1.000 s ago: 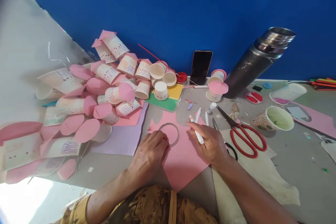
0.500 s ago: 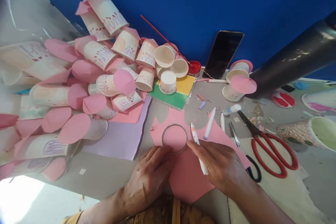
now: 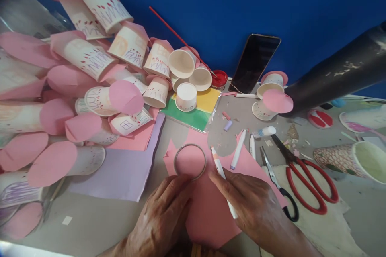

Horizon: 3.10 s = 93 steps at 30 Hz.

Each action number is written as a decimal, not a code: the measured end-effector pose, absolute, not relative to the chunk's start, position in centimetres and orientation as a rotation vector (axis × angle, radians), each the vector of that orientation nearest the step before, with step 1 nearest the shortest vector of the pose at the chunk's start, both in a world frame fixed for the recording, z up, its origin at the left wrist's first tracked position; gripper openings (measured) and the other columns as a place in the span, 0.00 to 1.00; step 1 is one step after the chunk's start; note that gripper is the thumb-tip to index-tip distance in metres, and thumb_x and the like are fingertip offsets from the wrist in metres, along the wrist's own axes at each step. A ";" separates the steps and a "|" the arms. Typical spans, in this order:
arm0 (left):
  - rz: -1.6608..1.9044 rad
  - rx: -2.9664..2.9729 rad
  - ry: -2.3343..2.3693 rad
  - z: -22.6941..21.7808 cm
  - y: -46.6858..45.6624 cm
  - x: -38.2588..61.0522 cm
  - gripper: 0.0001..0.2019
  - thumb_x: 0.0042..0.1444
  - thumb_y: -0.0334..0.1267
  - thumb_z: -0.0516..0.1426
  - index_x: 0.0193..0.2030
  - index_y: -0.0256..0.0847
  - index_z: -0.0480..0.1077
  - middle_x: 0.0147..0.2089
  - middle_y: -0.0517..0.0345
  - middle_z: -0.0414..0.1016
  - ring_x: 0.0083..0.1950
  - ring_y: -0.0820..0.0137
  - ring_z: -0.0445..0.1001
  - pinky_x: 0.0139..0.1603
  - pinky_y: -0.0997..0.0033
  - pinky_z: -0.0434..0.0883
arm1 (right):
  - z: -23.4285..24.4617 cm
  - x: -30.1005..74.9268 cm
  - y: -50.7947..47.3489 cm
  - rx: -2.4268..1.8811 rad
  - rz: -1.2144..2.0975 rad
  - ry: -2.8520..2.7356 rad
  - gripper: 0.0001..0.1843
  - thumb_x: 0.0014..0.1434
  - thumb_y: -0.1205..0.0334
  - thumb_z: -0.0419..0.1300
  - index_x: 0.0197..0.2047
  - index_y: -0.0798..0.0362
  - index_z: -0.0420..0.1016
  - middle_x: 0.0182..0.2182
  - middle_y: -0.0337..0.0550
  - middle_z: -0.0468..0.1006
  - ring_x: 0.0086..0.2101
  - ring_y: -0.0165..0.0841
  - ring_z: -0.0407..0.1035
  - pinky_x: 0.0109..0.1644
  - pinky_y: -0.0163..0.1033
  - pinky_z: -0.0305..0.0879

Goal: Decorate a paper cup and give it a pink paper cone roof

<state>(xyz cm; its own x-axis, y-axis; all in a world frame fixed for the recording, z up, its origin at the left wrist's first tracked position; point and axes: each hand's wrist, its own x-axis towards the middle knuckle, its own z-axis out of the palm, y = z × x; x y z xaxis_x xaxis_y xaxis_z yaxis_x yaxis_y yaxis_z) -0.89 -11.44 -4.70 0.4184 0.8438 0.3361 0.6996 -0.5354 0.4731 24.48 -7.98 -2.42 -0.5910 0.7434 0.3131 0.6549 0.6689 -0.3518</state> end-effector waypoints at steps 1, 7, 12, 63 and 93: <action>0.805 2.422 1.342 -4.9 -11.5 -0.9 0.16 0.69 0.27 0.52 0.59 0.37 0.73 0.56 0.43 0.81 0.52 0.59 0.79 0.49 0.60 0.82 | -2.4 24.5 -8.0 -1.093 0.283 -2.450 0.39 0.60 0.80 0.49 0.73 0.49 0.67 0.54 0.47 0.86 0.48 0.37 0.84 0.49 0.39 0.83; 0.800 2.451 1.315 -5.7 -11.8 -1.2 0.17 0.67 0.26 0.54 0.61 0.35 0.73 0.58 0.44 0.80 0.56 0.59 0.78 0.53 0.59 0.82 | -2.4 24.5 -8.2 -1.136 0.243 -2.465 0.36 0.62 0.82 0.48 0.69 0.50 0.71 0.51 0.48 0.87 0.44 0.34 0.85 0.44 0.37 0.82; 0.811 2.480 1.338 -5.9 -11.8 -1.3 0.17 0.67 0.26 0.55 0.61 0.35 0.73 0.59 0.44 0.80 0.58 0.57 0.76 0.55 0.59 0.80 | -2.1 24.4 -8.0 -1.133 0.247 -2.472 0.33 0.64 0.82 0.49 0.67 0.53 0.72 0.52 0.51 0.86 0.44 0.35 0.85 0.44 0.37 0.81; 0.724 2.549 1.407 -4.3 -10.8 -0.3 0.19 0.60 0.24 0.57 0.57 0.34 0.72 0.53 0.46 0.78 0.58 0.54 0.73 0.63 0.47 0.72 | 2.2 18.6 2.2 -1.427 0.892 -1.940 0.15 0.69 0.47 0.59 0.38 0.49 0.73 0.21 0.33 0.74 0.20 0.30 0.64 0.26 0.36 0.60; 0.493 2.434 1.440 -3.5 -11.1 -0.6 0.21 0.61 0.29 0.62 0.61 0.38 0.70 0.58 0.47 0.78 0.63 0.53 0.73 0.52 0.51 0.72 | 2.1 13.7 5.6 -1.357 0.653 -2.526 0.12 0.69 0.66 0.53 0.31 0.49 0.64 0.28 0.43 0.80 0.31 0.37 0.72 0.38 0.39 0.58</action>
